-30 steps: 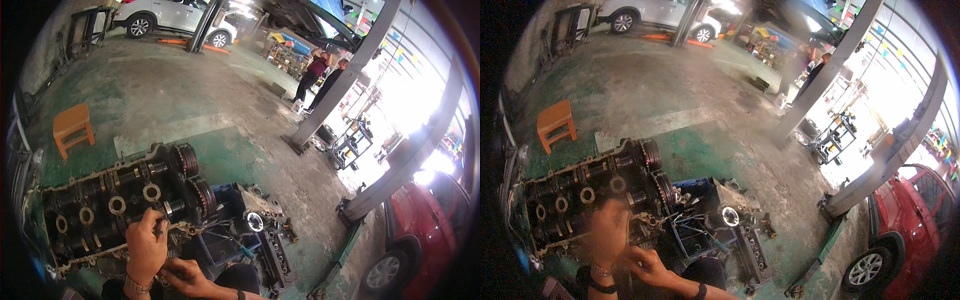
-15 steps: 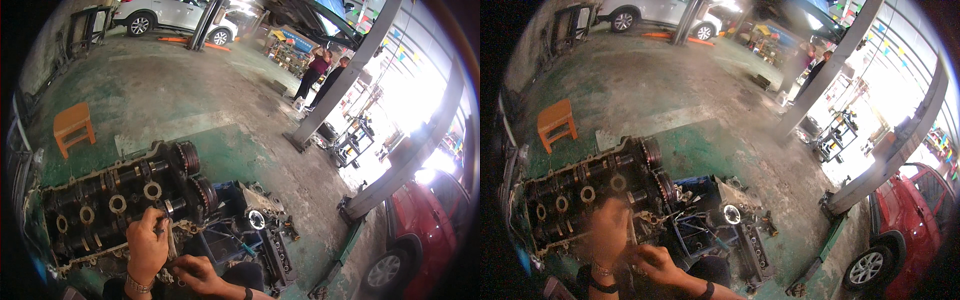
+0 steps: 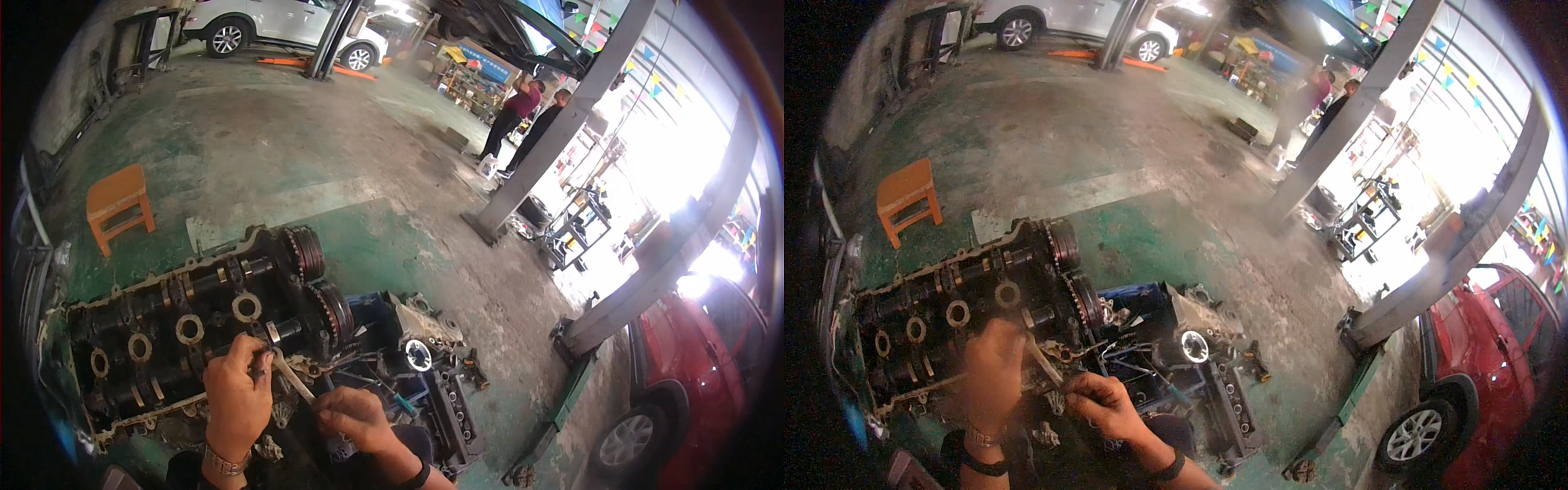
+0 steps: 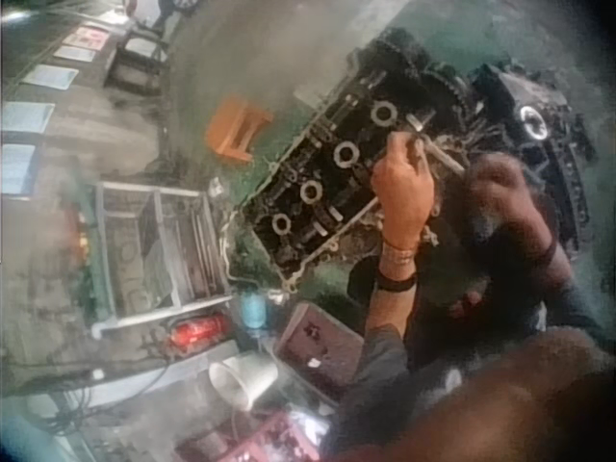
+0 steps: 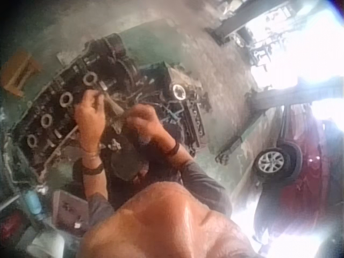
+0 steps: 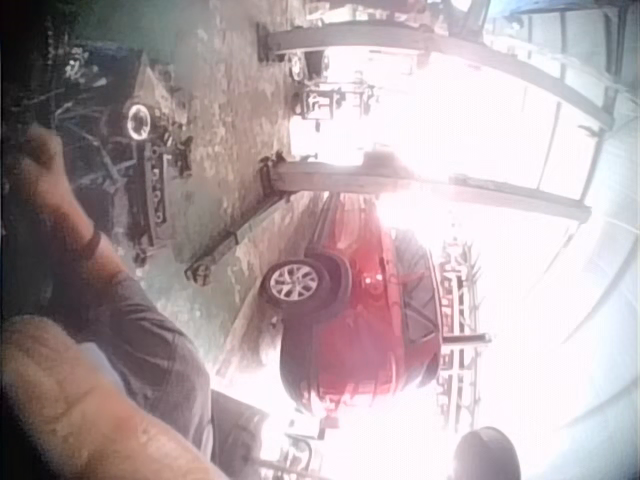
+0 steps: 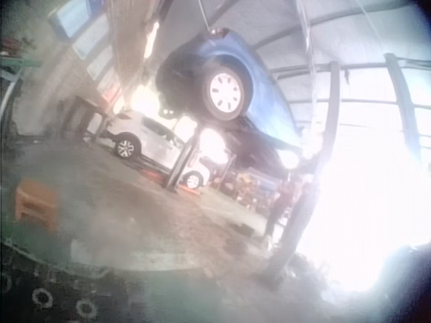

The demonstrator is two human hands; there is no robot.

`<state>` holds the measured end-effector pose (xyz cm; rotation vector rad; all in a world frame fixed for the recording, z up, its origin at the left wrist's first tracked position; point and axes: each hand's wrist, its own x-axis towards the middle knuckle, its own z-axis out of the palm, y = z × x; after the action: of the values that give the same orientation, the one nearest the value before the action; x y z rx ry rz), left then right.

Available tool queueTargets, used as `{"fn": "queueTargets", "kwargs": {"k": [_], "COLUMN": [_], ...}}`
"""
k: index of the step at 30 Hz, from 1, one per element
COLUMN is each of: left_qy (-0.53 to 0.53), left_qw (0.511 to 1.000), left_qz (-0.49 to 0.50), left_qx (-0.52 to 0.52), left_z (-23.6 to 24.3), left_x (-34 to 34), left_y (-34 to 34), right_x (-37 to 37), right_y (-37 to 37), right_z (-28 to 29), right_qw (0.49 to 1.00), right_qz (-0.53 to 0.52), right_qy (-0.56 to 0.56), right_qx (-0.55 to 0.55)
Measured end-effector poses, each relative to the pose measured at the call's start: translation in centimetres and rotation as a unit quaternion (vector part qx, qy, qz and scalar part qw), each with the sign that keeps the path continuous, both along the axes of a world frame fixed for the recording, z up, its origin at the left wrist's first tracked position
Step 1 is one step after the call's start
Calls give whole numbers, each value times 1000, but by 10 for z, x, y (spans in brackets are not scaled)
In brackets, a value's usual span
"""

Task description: The person works on an open engine block, using a wrench to unscrew bolts from the camshaft caps and removing them by hand.

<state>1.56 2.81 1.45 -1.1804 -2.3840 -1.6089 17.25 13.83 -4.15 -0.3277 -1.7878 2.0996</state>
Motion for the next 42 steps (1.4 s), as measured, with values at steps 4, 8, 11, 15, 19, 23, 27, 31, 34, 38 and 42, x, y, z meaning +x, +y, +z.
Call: {"fn": "queueTargets", "kwargs": {"k": [4, 8, 11, 15, 19, 23, 27, 31, 34, 38, 42], "left_qy": [21, -12, -6, 1, 7, -4, 9, -66, -83, -44, -76], "left_qw": [1000, 1000, 1000, 1000, 1000, 1000, 1000, 998, 997, 999, 997], "left_qz": [-3, -5, -6, -5, 1, 12, 20, -2, 2, -11, -11], "left_qx": [13, -3, -4, 8, 20, -9, -4, 8, 7, 14, 0], "left_z": [1, 1, 1, -1, -1, 0, -4, -12, -17, -16, -13], "left_x": [0, -1, -1, 0, 0, 1, 1, -2, -2, -4, -2], "left_y": [0, 0, -1, 0, 2, 1, 1, 3, 4, 3, 3], "right_x": [3, 1, -1, -4, -7, -13, -19, -24, -31, -43, -46], "right_y": [4, 3, -2, -8, -16, -17, -22, -33, -40, -52, -56], "right_z": [1, 0, -1, -3, -5, -8, -10, -11, -16, -27, -34], "right_qw": [997, 996, 994, 993, 995, 993, 991, 992, 996, 993, 988], "right_qz": [-22, -13, -20, 24, 38, 66, 74, 59, 39, 3, 5], "right_qy": [-23, -14, -13, -45, -65, -98, -82, -52, -11, 73, 52], "right_qx": [-63, -83, -102, -108, -64, 15, 73, 102, 84, 89, 147]}}
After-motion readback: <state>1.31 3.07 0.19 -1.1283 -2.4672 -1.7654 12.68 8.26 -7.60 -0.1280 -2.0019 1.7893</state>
